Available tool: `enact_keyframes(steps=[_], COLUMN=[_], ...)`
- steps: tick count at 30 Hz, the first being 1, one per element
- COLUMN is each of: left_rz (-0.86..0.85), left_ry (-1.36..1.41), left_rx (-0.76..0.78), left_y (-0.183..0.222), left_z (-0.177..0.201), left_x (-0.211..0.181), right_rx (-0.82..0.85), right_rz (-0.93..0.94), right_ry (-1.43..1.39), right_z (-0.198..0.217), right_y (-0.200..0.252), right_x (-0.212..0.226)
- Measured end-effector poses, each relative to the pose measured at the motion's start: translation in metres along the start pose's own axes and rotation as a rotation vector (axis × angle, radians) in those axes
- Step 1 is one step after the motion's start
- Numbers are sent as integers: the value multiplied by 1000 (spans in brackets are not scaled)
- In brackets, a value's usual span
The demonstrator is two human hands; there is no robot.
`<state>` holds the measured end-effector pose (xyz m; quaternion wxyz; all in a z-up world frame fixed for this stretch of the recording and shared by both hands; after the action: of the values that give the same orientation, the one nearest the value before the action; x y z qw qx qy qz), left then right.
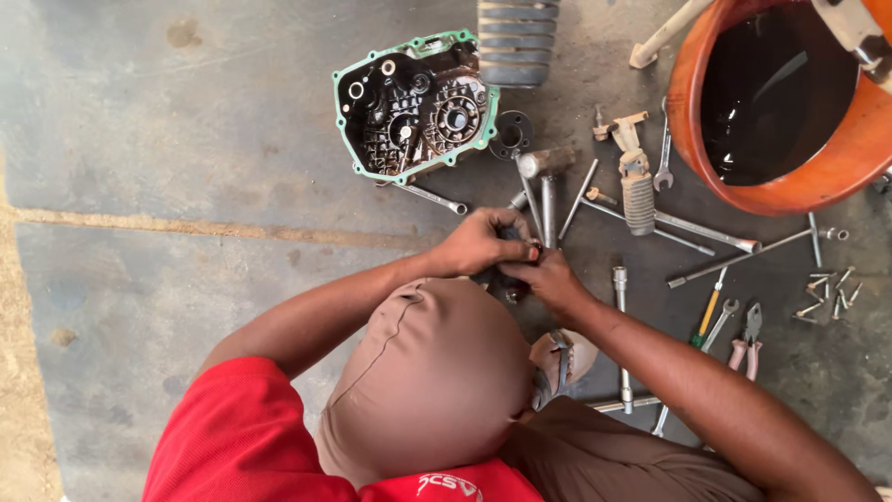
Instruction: The person disassembles motorcycle engine components by removing bolts and covers with tools, handles internal gears and parts, and drains engine oil into an orange container.
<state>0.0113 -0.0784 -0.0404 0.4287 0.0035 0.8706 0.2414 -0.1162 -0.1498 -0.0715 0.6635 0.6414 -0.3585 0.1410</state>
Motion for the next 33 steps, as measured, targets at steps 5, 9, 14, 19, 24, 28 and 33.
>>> enact_keyframes(steps=[5, 9, 14, 19, 24, 28, 33], left_rz=[-316, -77, 11, 62, -34, -282, -235], left_ry=[118, -8, -754, -1246, -958, -752, -620], left_rx=[-416, -751, -810, -628, -779, -897, -990], left_y=[7, 12, -6, -44, -25, 5, 29], left_z=[110, 199, 201, 198, 220, 231, 248], left_x=[-28, -43, -75, -57, -71, -104, -107], right_rx=[86, 140, 174, 169, 91, 47, 15], right_rz=[438, 167, -2, -64, -130, -255, 164], right_ry=[1169, 1667, 1674, 1645, 1576, 1544, 1618], right_z=[51, 107, 134, 142, 151, 174, 171], right_y=[0, 26, 57, 64, 62, 64, 63], right_x=[53, 64, 56, 45, 48, 44, 57])
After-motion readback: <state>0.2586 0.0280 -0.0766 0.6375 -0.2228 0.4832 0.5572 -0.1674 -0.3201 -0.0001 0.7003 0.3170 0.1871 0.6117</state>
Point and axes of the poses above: each hand's wrist, its own y-axis away from the middle knuckle, its own z-axis out of the back of the hand, x = y × z, the point moved 9 cm from there along -y, towards the middle knuckle, and after that the axes turned 9 degrees about z, right-handed, at the moved point
